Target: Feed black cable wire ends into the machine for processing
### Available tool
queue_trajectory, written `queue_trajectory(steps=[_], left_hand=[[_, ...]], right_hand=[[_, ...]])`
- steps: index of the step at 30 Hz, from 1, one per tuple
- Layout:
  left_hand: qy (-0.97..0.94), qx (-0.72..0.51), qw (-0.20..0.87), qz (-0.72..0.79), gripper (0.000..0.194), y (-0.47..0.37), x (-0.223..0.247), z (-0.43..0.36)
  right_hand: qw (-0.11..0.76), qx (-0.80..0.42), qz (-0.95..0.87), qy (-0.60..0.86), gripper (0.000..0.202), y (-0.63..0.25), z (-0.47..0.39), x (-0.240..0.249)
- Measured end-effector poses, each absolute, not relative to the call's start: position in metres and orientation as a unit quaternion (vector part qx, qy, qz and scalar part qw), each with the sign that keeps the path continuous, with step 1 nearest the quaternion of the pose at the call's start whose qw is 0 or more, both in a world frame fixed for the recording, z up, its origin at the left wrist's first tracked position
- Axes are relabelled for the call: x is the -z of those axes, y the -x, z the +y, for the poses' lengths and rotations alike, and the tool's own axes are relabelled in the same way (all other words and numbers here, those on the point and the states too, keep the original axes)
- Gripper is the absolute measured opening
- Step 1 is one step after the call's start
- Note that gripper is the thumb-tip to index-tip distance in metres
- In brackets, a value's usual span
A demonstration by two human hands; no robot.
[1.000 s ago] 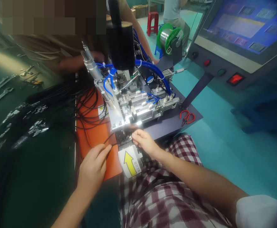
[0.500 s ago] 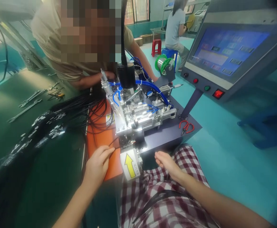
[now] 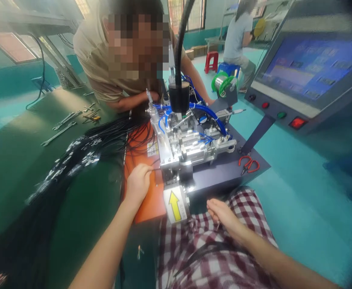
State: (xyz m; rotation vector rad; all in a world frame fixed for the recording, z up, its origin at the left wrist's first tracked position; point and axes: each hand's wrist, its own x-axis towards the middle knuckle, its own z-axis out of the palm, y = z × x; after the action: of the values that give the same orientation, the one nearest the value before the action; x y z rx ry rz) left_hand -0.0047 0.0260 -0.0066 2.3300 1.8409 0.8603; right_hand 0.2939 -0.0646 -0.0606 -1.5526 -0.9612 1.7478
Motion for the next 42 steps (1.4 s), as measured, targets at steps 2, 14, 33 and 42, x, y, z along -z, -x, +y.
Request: queue_trajectory(steps=[2, 14, 33, 42], left_hand=[[-0.754, -0.262, 0.035, 0.601, 0.024, 0.006, 0.008, 0.025], [-0.756, -0.236, 0.102, 0.602, 0.017, 0.009, -0.01, 0.027], [-0.839, -0.144, 0.215, 0.479, 0.019, -0.023, -0.075, -0.055], [-0.579, -0.266, 0.505, 0.583, 0.031, -0.054, -0.052, -0.041]], right_hand=[[0.285, -0.668, -0.383, 0.571, 0.042, -0.298, -0.071, 0.056], [0.073, -0.836, -0.422, 0.343, 0.012, -0.159, -0.112, 0.008], [0.33, -0.652, -0.518, 0.444, 0.025, -0.234, -0.035, -0.048], [0.32, -0.671, -0.487, 0.457, 0.014, -0.246, -0.029, -0.027]])
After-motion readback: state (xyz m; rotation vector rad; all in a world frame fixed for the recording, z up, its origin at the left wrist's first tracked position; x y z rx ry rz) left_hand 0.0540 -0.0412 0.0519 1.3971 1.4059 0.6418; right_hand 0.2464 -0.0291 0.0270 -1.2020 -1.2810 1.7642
